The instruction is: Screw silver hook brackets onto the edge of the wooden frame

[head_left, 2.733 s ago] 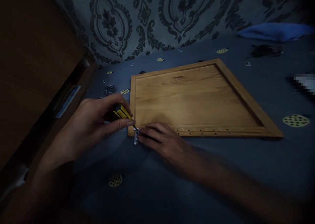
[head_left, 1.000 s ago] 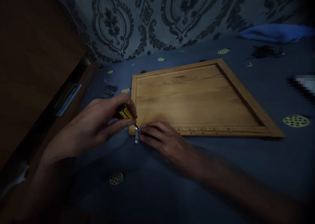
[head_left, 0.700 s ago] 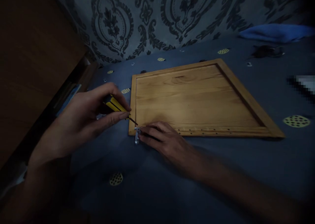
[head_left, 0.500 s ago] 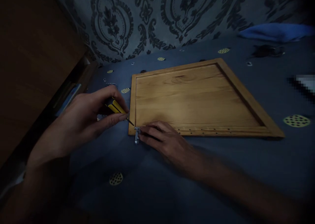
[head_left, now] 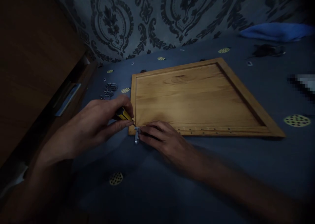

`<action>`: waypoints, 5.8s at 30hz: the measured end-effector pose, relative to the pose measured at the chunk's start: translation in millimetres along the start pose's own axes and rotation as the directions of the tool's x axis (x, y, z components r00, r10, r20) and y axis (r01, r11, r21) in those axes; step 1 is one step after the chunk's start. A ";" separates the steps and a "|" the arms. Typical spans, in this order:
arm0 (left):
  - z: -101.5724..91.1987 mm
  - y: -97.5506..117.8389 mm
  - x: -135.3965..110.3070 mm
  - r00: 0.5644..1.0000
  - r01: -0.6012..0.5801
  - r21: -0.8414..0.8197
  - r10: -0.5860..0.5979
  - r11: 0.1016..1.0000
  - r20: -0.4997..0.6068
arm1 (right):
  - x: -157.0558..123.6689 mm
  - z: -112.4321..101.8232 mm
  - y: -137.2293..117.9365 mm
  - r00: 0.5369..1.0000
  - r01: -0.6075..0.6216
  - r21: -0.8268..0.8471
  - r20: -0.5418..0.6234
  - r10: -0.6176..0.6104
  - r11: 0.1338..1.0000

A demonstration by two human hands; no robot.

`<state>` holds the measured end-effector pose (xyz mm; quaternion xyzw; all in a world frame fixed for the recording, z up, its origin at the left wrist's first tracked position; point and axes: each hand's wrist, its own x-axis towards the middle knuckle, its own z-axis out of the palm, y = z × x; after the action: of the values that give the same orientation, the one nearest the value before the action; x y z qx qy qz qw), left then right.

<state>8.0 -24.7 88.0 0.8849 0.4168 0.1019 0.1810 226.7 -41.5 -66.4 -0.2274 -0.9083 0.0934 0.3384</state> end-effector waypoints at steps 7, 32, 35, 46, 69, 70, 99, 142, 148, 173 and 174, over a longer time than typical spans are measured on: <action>-0.5 3.2 -1.3 0.999 -0.028 -0.053 0.029 0.998 0.030 | -0.1 -0.2 0.2 1.000 -0.019 0.023 0.022 0.018 1.000; -2.6 8.7 -6.8 1.000 0.009 0.008 -0.009 1.000 0.003 | 5.0 -4.8 -2.7 0.997 -0.036 0.054 0.077 0.032 0.998; -9.8 12.6 -10.7 0.998 0.061 0.065 -0.060 0.996 -0.021 | 4.9 -5.6 -2.8 0.996 -0.042 0.060 0.077 0.037 0.997; -8.4 15.1 -9.5 0.999 0.024 0.042 -0.026 0.999 0.043 | 6.2 -7.3 -3.2 0.994 -0.062 0.075 0.095 0.055 0.995; -1.0 12.1 -5.3 1.000 0.020 -0.004 -0.020 1.000 -0.003 | 4.6 -4.6 -1.6 0.996 -0.053 0.096 0.078 0.045 0.994; -0.5 12.8 -4.8 1.000 0.022 -0.002 -0.022 1.000 -0.006 | 4.4 -4.1 -1.5 0.996 -0.051 0.097 0.080 0.043 0.994; -11.4 16.3 -21.2 0.967 0.169 0.036 -0.158 0.985 -0.198 | 3.7 -4.1 -0.4 0.998 -0.018 0.039 0.065 0.016 0.999; -3.8 8.2 -7.2 0.984 0.177 0.067 -0.177 0.982 -0.012 | 1.3 -6.3 0.4 0.999 0.029 0.060 -0.024 -0.027 0.998; -6.2 13.0 -9.3 0.982 0.186 0.072 -0.187 0.980 0.005 | 1.9 -7.2 -1.6 1.000 0.001 0.030 0.017 -0.002 1.000; -4.0 14.2 -6.2 0.991 0.132 0.054 -0.134 0.990 0.027 | 2.2 -2.1 1.6 0.999 -0.010 0.090 0.050 0.005 0.996; -4.6 14.4 -6.7 0.991 0.129 0.065 -0.131 0.990 0.036 | 2.2 -2.0 1.8 0.999 -0.007 0.088 0.047 0.003 0.996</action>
<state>12.3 -37.2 97.9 0.8630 0.4728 0.0589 0.1680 227.2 -38.8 -64.2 -0.2121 -0.9105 0.1394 0.3263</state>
